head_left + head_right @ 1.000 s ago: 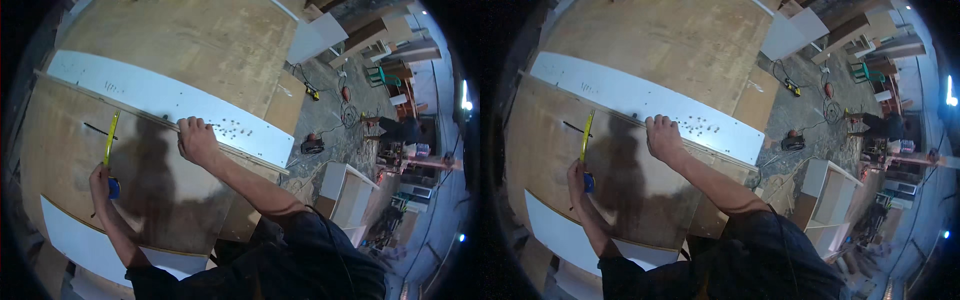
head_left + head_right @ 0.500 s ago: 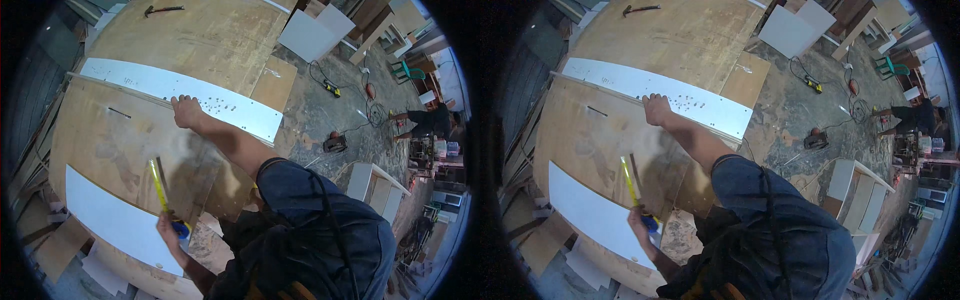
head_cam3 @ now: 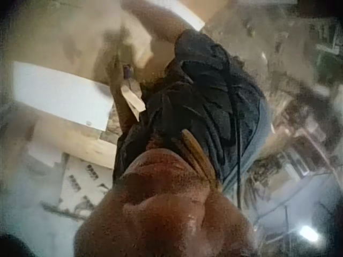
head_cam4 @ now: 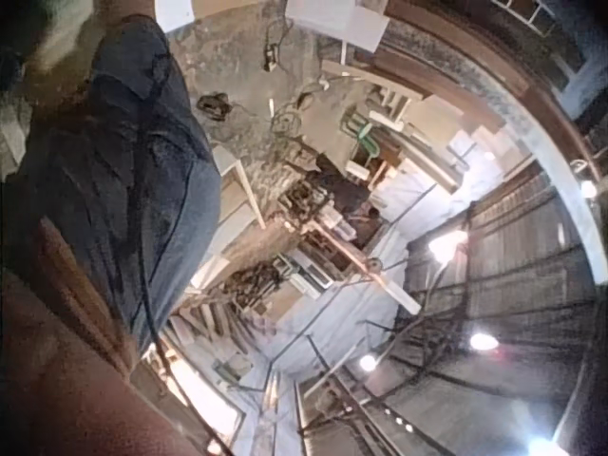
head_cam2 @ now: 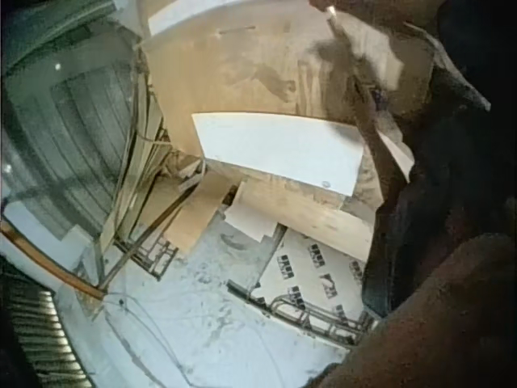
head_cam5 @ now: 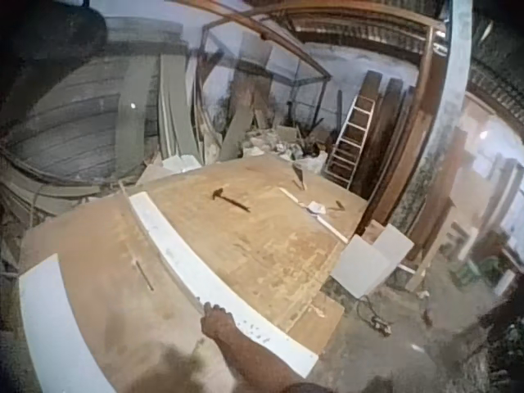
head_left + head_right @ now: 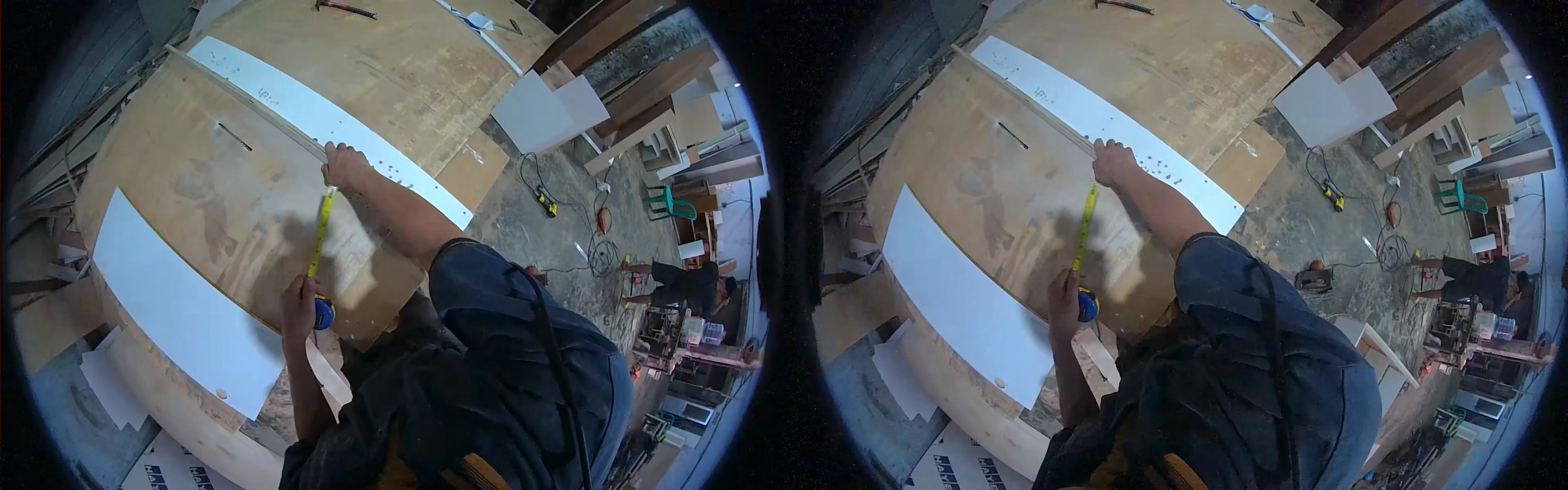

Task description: The person measures and marks a white wooden board on a workbench, uses a hammer to drive nails into it, and then fits the board onto a larger wooden assembly.

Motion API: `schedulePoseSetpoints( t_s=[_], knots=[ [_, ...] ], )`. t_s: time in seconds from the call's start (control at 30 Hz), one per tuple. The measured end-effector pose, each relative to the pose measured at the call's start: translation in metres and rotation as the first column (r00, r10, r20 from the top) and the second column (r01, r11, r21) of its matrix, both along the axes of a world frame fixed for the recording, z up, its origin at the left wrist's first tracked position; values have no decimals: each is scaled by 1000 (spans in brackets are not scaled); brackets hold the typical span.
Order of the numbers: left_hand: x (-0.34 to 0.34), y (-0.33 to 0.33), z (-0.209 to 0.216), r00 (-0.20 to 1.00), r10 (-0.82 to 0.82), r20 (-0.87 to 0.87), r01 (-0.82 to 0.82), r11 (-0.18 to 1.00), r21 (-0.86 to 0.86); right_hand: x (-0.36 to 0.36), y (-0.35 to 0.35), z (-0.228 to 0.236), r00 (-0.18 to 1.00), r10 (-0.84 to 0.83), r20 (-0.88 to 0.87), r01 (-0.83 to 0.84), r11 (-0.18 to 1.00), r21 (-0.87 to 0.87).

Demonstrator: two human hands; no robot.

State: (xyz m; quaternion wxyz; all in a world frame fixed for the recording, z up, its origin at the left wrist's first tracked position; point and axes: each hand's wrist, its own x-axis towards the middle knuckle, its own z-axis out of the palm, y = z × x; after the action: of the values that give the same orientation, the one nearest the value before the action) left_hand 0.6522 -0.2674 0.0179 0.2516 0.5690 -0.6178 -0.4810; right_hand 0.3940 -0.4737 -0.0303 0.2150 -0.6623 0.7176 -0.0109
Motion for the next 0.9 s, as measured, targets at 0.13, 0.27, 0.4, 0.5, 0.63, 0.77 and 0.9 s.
schedulePoseSetpoints(
  t_s=[0.13,0.27,0.4,0.5,0.63,0.77,0.9],
  knots=[
    [19,13,-22,989,117,-89,-110,991,74,1,-8,-7,998,59,-17,-58,998,29],
    [25,38,-21,968,218,123,-219,976,-7,-12,-14,-5,991,132,10,-133,989,62],
    [30,50,-46,893,401,-204,-368,912,179,-22,-18,-12,967,226,120,-226,974,-13],
    [2,43,-24,830,541,-138,-500,830,245,-28,-12,-18,961,236,143,-221,969,-116],
    [-43,30,-18,760,641,-105,-613,761,213,-28,-18,-18,953,250,172,-244,968,-58],
    [-80,11,-18,845,534,-1,-511,808,293,-25,-22,-27,950,262,168,-262,965,-21],
    [-92,-4,-26,877,480,-15,-453,837,307,-30,-26,-16,941,262,213,-284,956,76]
  ],
)
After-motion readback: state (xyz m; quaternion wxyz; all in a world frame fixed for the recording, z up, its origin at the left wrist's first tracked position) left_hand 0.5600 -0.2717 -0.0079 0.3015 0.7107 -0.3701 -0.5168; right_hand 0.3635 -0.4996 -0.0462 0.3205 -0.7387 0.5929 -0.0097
